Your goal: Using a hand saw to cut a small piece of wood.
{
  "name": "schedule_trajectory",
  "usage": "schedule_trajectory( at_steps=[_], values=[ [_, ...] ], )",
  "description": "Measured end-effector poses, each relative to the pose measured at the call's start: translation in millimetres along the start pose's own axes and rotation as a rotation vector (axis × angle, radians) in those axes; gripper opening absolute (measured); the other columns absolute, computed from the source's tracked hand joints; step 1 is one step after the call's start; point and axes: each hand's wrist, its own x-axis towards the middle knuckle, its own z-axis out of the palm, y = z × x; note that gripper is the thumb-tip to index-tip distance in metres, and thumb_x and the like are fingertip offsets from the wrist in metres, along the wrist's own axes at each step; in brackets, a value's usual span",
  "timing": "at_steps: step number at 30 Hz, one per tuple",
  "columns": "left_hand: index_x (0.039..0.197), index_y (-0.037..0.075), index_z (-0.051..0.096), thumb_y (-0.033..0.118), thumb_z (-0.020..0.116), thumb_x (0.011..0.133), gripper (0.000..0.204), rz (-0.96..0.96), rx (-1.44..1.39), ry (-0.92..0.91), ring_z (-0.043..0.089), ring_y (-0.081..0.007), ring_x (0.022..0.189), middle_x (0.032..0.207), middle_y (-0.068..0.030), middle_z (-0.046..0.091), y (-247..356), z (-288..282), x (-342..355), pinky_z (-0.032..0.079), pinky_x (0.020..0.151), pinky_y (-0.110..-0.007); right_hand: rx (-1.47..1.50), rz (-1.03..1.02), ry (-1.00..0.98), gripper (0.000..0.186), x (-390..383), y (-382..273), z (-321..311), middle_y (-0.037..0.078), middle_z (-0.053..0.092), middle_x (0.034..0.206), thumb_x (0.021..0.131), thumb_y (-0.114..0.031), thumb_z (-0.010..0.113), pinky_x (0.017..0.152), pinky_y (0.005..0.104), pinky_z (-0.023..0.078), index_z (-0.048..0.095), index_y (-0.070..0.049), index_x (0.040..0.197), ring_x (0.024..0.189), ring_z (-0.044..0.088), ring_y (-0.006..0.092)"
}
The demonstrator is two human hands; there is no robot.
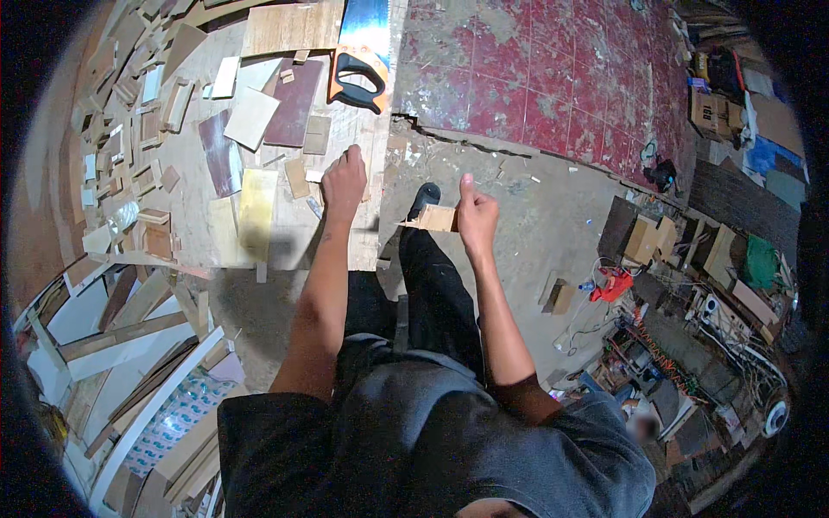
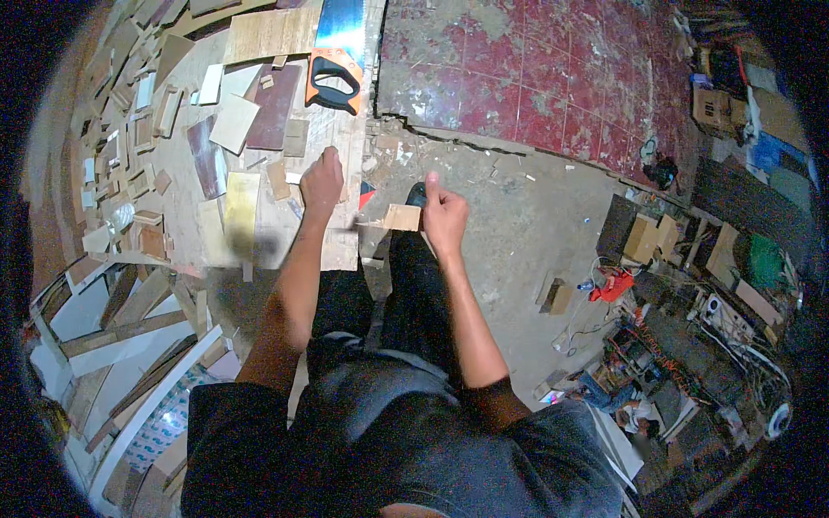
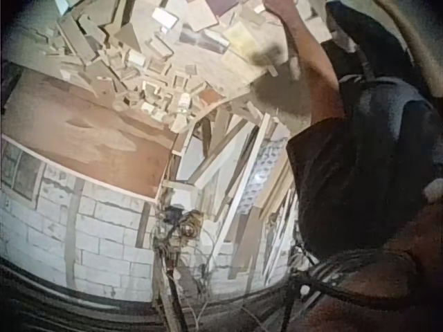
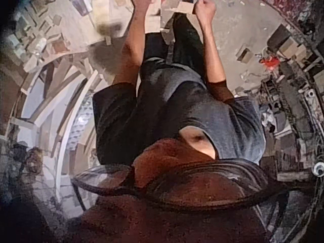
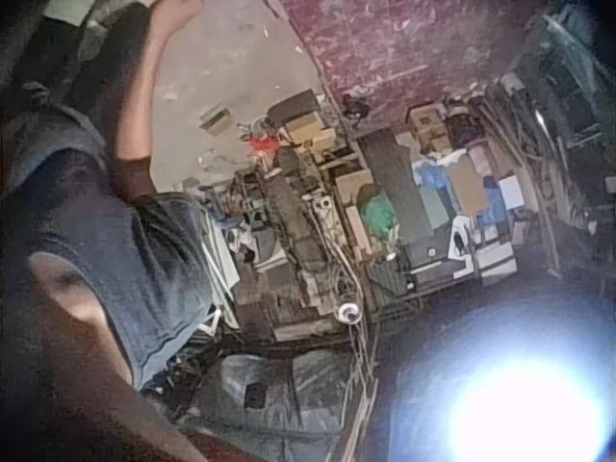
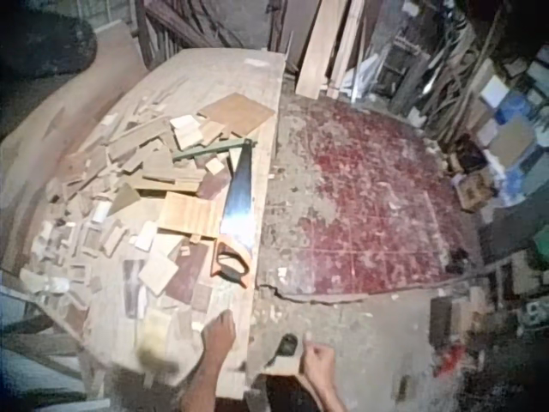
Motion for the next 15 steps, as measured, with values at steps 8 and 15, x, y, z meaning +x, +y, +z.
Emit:
schedule_trajectory(
  at_steps=[8, 15],
  values=[
    [0.126, 0.006, 0.067, 0.013, 0.061, 0.098, 0.030, -0.157, -1.083, -0.317, 0.061, -0.0109, 0.066, 0.080, -0.0062, 0.071, 15, -117, -34, 0.048, 0.061, -0.027, 0.068, -0.177, -0.144, 0.066, -47, -66, -6, -0.003, 0.041, 0.051, 0.101, -0.048, 0.059, 0.047, 0.0335, 0.032, 0.049, -0.001, 0.056, 0.052, 0.037, 0.0076],
    [0.120, -0.001, 0.068, 0.013, 0.078, 0.088, 0.036, -0.125, -1.461, -0.379, 0.054, -0.0008, 0.069, 0.086, 0.0016, 0.068, 17, -223, -107, 0.044, 0.059, -0.020, 0.263, 0.029, -0.144, 0.070, -110, -49, 55, -0.003, 0.044, 0.056, 0.102, -0.057, 0.052, 0.049, 0.0320, 0.033, 0.049, -0.003, 0.057, 0.056, 0.041, 0.0074]
  ],
)
